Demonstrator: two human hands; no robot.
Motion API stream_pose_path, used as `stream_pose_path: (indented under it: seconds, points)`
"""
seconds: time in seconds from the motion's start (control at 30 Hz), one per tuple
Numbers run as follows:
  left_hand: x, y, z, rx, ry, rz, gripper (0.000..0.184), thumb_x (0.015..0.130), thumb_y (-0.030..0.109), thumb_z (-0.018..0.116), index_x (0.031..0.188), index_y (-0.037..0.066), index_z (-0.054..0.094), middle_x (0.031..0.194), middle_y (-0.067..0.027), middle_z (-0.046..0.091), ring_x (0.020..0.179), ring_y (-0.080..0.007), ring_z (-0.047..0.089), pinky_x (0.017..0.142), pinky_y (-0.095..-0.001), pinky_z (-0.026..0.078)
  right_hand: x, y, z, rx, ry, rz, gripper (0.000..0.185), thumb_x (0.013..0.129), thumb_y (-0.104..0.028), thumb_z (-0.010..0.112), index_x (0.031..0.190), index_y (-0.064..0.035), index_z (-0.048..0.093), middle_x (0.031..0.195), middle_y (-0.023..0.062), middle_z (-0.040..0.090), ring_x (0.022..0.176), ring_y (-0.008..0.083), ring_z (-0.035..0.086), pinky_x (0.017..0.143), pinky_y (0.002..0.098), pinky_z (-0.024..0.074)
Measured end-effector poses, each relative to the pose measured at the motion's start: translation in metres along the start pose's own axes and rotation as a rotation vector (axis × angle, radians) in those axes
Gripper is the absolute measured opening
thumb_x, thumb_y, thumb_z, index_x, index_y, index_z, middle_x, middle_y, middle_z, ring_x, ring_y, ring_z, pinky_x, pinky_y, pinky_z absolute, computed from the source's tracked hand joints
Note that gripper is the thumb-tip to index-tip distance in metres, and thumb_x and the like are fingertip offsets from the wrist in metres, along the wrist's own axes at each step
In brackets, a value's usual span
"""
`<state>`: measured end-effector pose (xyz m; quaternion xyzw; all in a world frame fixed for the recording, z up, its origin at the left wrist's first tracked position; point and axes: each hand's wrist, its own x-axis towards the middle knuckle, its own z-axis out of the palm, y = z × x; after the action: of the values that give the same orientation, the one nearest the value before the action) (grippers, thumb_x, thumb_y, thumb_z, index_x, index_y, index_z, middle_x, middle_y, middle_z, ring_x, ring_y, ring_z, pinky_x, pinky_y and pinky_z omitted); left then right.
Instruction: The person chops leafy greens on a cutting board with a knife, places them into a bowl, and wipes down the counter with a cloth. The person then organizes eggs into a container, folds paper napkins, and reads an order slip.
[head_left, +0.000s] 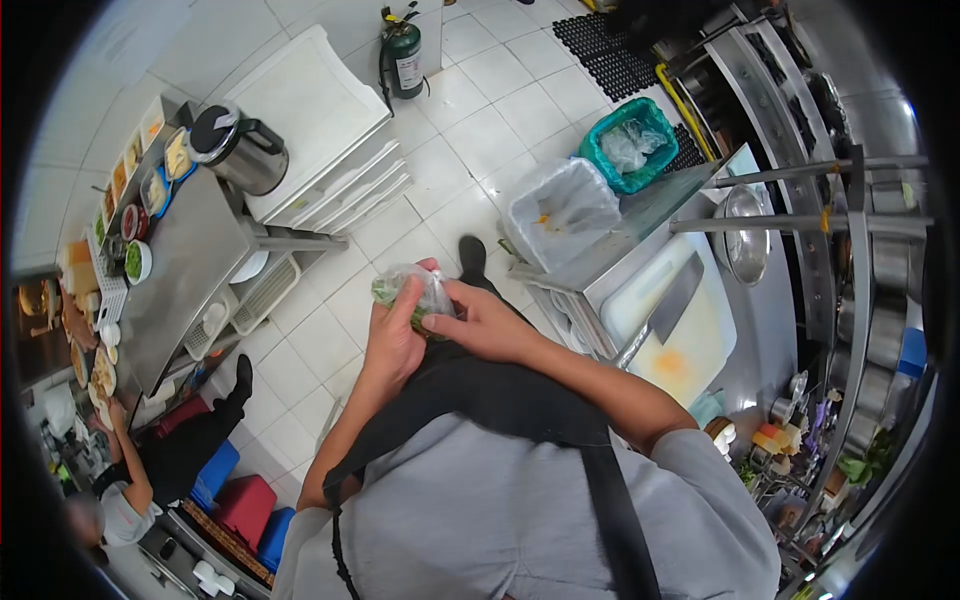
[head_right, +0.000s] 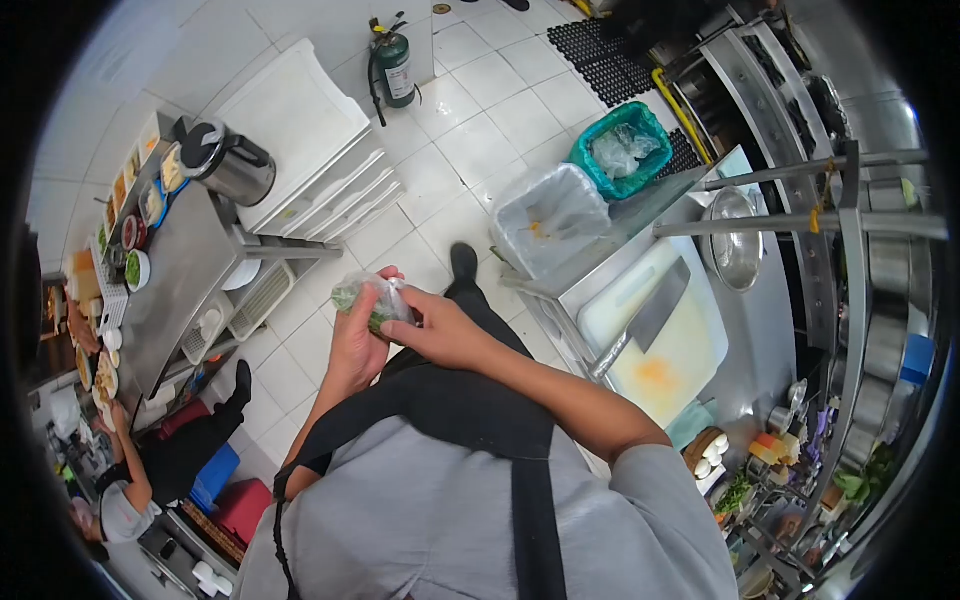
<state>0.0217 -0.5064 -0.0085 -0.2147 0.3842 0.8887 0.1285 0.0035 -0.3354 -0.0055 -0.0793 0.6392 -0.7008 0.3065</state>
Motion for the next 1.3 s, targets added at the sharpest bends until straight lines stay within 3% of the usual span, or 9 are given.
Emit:
stream_pose_path:
  seconds: [0.1,0.17,0.33,0.57,0.63,0.67,0.87,1.0,1.3]
  points:
    - [0.024,0.013,-0.01,0.121,-0.025,0.019,0.046,0.108,0.021,0.065,0.146,-0.001,0.053,0.14,-0.0155,0.064,0.128,-0.0296,0.064,0.115,-0.0503,0.047,0.037,-0.01,-0.024,0.22,-0.097,0.168,0.042,0.103,-0.026,0.072,0.135,0.0003,0.066,0.104,0.0041,0.069,0.088,0.0139,0.064,0.08,0.0339,0.0547]
    - [0.034,0.033,-0.013,0.214,0.005,-0.044,0.044,0.106,0.016,0.068,0.144,-0.001,0.054,0.133,-0.0117,0.067,0.122,-0.0243,0.066,0.108,-0.0425,0.051,0.064,-0.021,-0.051,0.185,-0.225,0.325,0.041,0.102,-0.024,0.073,0.139,-0.0057,0.068,0.111,0.0064,0.067,0.096,0.0153,0.064,0.086,0.0311,0.0524]
    - [0.064,0.08,0.016,0.713,0.155,-0.186,0.048,0.101,0.017,0.076,0.142,0.003,0.055,0.121,-0.0088,0.069,0.094,-0.0163,0.073,0.081,-0.03,0.055,0.115,-0.019,-0.094,-0.307,-0.216,-0.022,0.036,0.096,-0.026,0.078,0.128,-0.0098,0.076,0.11,0.0124,0.067,0.096,0.026,0.068,0.086,0.0382,0.054]
    - [0.126,0.08,0.028,0.437,0.377,-0.259,0.026,0.107,0.023,0.068,0.124,0.005,0.063,0.106,-0.0079,0.074,0.084,-0.0151,0.073,0.076,-0.0274,0.055,0.176,-0.013,-0.127,-0.326,-0.147,-0.151,0.027,0.098,-0.024,0.076,0.122,-0.0109,0.08,0.105,0.0118,0.073,0.096,0.0262,0.07,0.085,0.0388,0.0563]
    - [0.138,0.084,0.03,0.453,0.357,-0.217,0.026,0.107,0.025,0.068,0.124,0.006,0.064,0.107,-0.0074,0.073,0.088,-0.0153,0.073,0.078,-0.0277,0.056,0.188,-0.032,-0.133,0.065,-0.157,0.337,0.032,0.106,-0.028,0.071,0.125,-0.0035,0.075,0.103,0.0068,0.077,0.085,0.0129,0.072,0.073,0.0297,0.0576]
    - [0.144,0.085,0.032,0.474,0.317,-0.213,0.026,0.107,0.027,0.068,0.123,0.006,0.064,0.108,-0.0068,0.072,0.091,-0.0156,0.073,0.079,-0.028,0.056,0.193,-0.034,-0.138,0.035,-0.158,0.296,0.035,0.104,-0.028,0.071,0.122,0.0016,0.074,0.104,0.0113,0.076,0.077,0.0153,0.073,0.071,0.0303,0.0582]
    - [0.159,0.103,0.069,0.467,0.46,-0.211,0.029,0.109,0.026,0.067,0.132,0.009,0.063,0.112,-0.0076,0.073,0.093,-0.0172,0.076,0.075,-0.0252,0.053,0.211,-0.041,-0.146,-0.03,-0.093,0.104,0.025,0.099,-0.017,0.077,0.12,-0.0021,0.077,0.111,0.0116,0.071,0.102,0.0187,0.069,0.091,0.0337,0.0552]
    - [0.158,0.109,0.039,0.332,0.313,-0.24,0.031,0.105,0.018,0.071,0.134,0.011,0.062,0.11,-0.0073,0.073,0.09,-0.0181,0.077,0.072,-0.0241,0.051,0.209,-0.044,-0.142,0.002,-0.113,0.045,0.029,0.095,-0.015,0.08,0.122,-0.0035,0.076,0.111,0.0098,0.069,0.112,0.0225,0.065,0.102,0.0362,0.0505]
    - [0.163,0.121,0.009,0.595,-0.065,-0.06,0.024,0.095,0.002,0.075,0.118,0.005,0.068,0.108,-0.0063,0.076,0.09,-0.0107,0.07,0.075,-0.0261,0.054,0.192,-0.084,-0.108,-0.483,-0.12,0.014,0.044,0.095,-0.032,0.081,0.125,-0.0008,0.075,0.124,0.0193,0.077,0.108,0.0293,0.075,0.094,0.0375,0.0565]
